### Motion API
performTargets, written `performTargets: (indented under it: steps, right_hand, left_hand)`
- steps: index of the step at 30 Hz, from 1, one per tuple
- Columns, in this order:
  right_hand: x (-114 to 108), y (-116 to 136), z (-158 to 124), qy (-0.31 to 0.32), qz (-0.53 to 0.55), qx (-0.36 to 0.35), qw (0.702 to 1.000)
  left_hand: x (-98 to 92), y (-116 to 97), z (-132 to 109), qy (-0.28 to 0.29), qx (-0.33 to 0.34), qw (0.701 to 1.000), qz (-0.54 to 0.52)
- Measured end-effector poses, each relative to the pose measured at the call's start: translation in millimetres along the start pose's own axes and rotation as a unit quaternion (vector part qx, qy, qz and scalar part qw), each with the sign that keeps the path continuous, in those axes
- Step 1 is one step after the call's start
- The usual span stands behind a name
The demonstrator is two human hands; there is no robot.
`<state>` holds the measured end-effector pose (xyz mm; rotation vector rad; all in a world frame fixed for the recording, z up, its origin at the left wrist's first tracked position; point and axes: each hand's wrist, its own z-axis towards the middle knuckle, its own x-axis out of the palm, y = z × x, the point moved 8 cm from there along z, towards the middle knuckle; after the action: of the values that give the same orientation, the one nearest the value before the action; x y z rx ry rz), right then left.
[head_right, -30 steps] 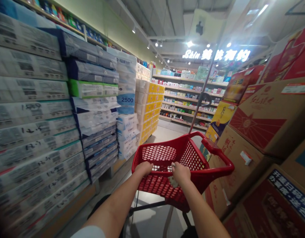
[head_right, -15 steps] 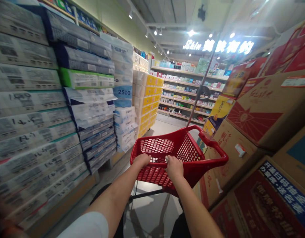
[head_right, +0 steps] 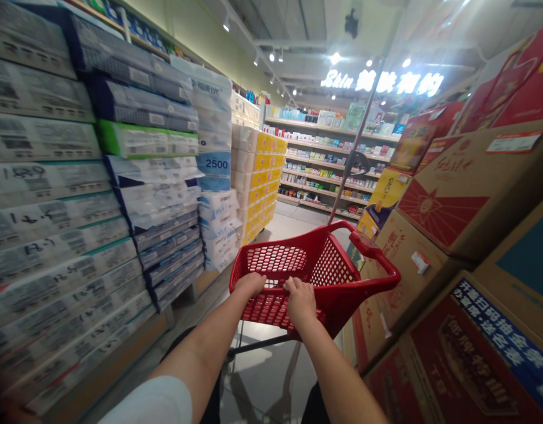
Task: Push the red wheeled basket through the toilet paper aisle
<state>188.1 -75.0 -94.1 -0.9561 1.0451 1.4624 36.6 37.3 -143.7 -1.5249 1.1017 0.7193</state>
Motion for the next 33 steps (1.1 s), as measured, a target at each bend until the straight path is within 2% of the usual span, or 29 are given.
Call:
performTargets:
  steps: [2,4,9,12,15,18,21,23,25,27,29,31,33]
  right_hand:
    - [8,16,1,0.025,0.01,-0.041,0.999]
    - [11,19,1,0.048,0.021,-0.065,0.997]
    - [-1,-4,-3,0.01,0.014,-0.011,1.0]
    - [3,7,-4,-0.004,0.0,0.0,1.0]
    - [13,24,-4,0.019,0.006,-0.04,0.999]
    - [10,14,-5,0.028,0.018,-0.046,0.998]
    - [-2,-4,-9,-0.011,0.014,-0.019,1.0]
    - [-4,-6,-12,-0.034,0.005,0.005,0.999]
    - [3,3,-12,-0.038,-0.002,0.025,0.999]
    - [13,19,-9,-0.02,0.0,0.001,1.0]
    - [21,33,-8,0.014,0.01,-0.059,0.998]
    - [21,31,-9,0.042,0.023,-0.099,0.994]
    - [14,17,-10,0.045,0.031,-0.093,0.994]
  left_hand:
    - [1.5,1,0,0.002,0.0,1.0,0.004]
    - [2.0,2,1,0.002,0.0,1.0,0.004]
    - [-2.3,2,-2,-0.01,-0.001,1.0,-0.003]
    - [-2.2,3,-3,-0.005,-0.01,1.0,-0.003]
    - [-1.3,3,-2,-0.003,-0.004,1.0,0.0]
    - [-1.5,4,-2,-0.006,0.001,1.0,-0.004]
    - [-2.3,4,-2,-0.01,-0.004,1.0,-0.013]
    - [-2.4,4,-4,-0.013,-0.009,1.0,-0.013]
    - [-2.2,3,-5,-0.014,-0.009,1.0,-0.008]
    - [-2.4,3,-7,-0.015,-0.001,1.0,-0.001]
    - [-3.1,3,-8,-0.015,0.008,1.0,0.007]
    - [-3.9,5,-8,-0.016,0.012,1.0,0.01]
    - [-4.4,7,-6,-0.017,0.009,1.0,0.005]
